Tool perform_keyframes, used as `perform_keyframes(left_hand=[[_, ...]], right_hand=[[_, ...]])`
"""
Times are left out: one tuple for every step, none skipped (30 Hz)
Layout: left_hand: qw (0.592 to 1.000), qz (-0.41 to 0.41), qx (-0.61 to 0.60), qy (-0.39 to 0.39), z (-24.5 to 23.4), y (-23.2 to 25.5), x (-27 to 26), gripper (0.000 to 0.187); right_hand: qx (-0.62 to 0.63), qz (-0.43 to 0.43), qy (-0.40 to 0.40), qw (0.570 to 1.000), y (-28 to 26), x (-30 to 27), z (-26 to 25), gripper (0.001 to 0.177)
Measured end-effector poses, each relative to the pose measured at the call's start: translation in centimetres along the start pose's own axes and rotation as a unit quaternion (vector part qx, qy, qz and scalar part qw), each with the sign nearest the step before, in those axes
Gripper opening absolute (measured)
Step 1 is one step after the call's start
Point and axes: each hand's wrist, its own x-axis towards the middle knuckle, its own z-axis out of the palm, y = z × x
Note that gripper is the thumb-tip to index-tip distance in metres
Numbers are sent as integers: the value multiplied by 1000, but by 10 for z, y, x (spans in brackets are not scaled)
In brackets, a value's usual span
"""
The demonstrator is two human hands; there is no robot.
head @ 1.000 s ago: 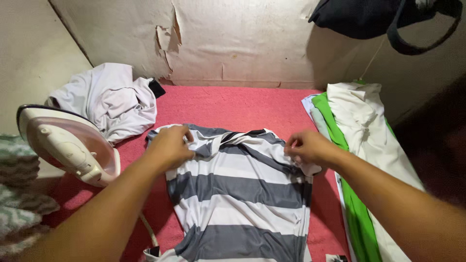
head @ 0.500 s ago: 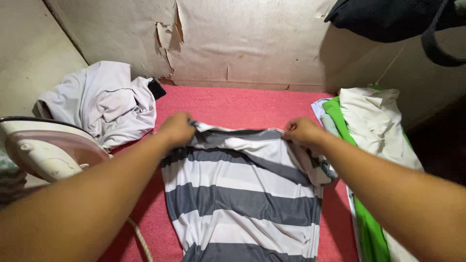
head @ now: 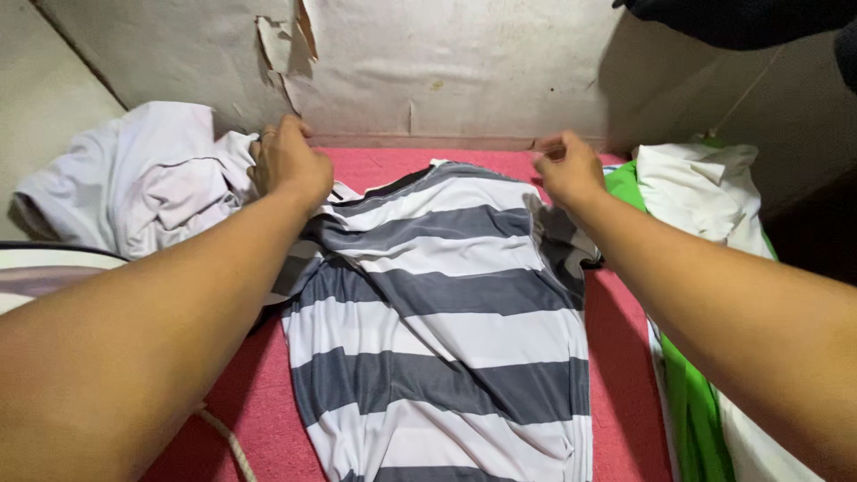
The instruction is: The person irons a striped shirt on a red surface. They smooth the fabric with their hands, use an iron to press the shirt, and reposition the garment to iron different sections.
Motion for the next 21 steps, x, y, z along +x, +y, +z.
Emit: perform_keyframes(left_hand=[[999, 35, -3, -3, 7, 0, -2, 32], [997, 70, -7, -7, 16, 0, -4, 31], [997, 66, -20, -37, 26, 1, -5, 31], [995, 63, -33, -66, 38, 6, -2, 30], [993, 60, -46, -95, 50, 11, 2, 30], [989, 60, -54, -125, 61, 19, 7, 29], [984, 61, -62, -156, 73, 27, 10, 28], [978, 63, -71, -187, 83, 36, 12, 27], [972, 45, -86, -212, 92, 45, 13, 30], [966, 26, -101, -238, 100, 54, 11, 35], [957, 8, -116, -264, 106, 64, 8, 41], [949, -6, -84, -304, 110, 74, 5, 34], [938, -18, -51, -342, 112, 82, 2, 33], [926, -32, -16, -377, 114, 88, -1, 38], [929, -10, -23, -370, 117, 94, -5, 30], [932, 9, -28, -360, 118, 94, -7, 23], [936, 29, -32, -351, 121, 93, -7, 17], [942, 11, -74, -327, 124, 90, -6, 17], [946, -7, -116, -303, 129, 88, -4, 18], [947, -27, -158, -277, 134, 83, -1, 20], [939, -46, -212, -266, 137, 76, 3, 18]], right_hand=[[-52, 11, -3, 999, 10, -8, -7, 29], [-106, 23, -5, 994, 21, -17, -16, 30], [-159, 36, -9, 987, 30, -27, -23, 31], [-167, 65, 4, 984, 37, -35, -30, 32], [-175, 95, 17, 980, 43, -43, -38, 33], [-182, 123, 32, 975, 47, -48, -46, 34], [-192, 103, 31, 975, 49, -50, -49, 37], [-203, 84, 31, 975, 50, -53, -51, 40], [-213, 65, 31, 974, 50, -53, -52, 43], [-215, 85, 0, 973, 49, -55, -54, 48], [-216, 105, -31, 970, 49, -57, -53, 52], [-248, 70, -64, 964, 49, -56, -53, 53], [-279, 36, -99, 955, 48, -55, -54, 54], [-307, 1, -136, 942, 48, -50, -53, 55], [-323, 35, -174, 930, 49, -46, -55, 50], [-334, 66, -214, 916, 49, -43, -56, 45], [-345, 97, -253, 899, 51, -40, -58, 40], [-301, 80, -272, 910, 53, -34, -58, 35], [-257, 63, -289, 920, 55, -24, -63, 30], [-213, 46, -307, 927, 58, -15, -67, 26], [-166, 56, -266, 948, 61, -9, -68, 24]])
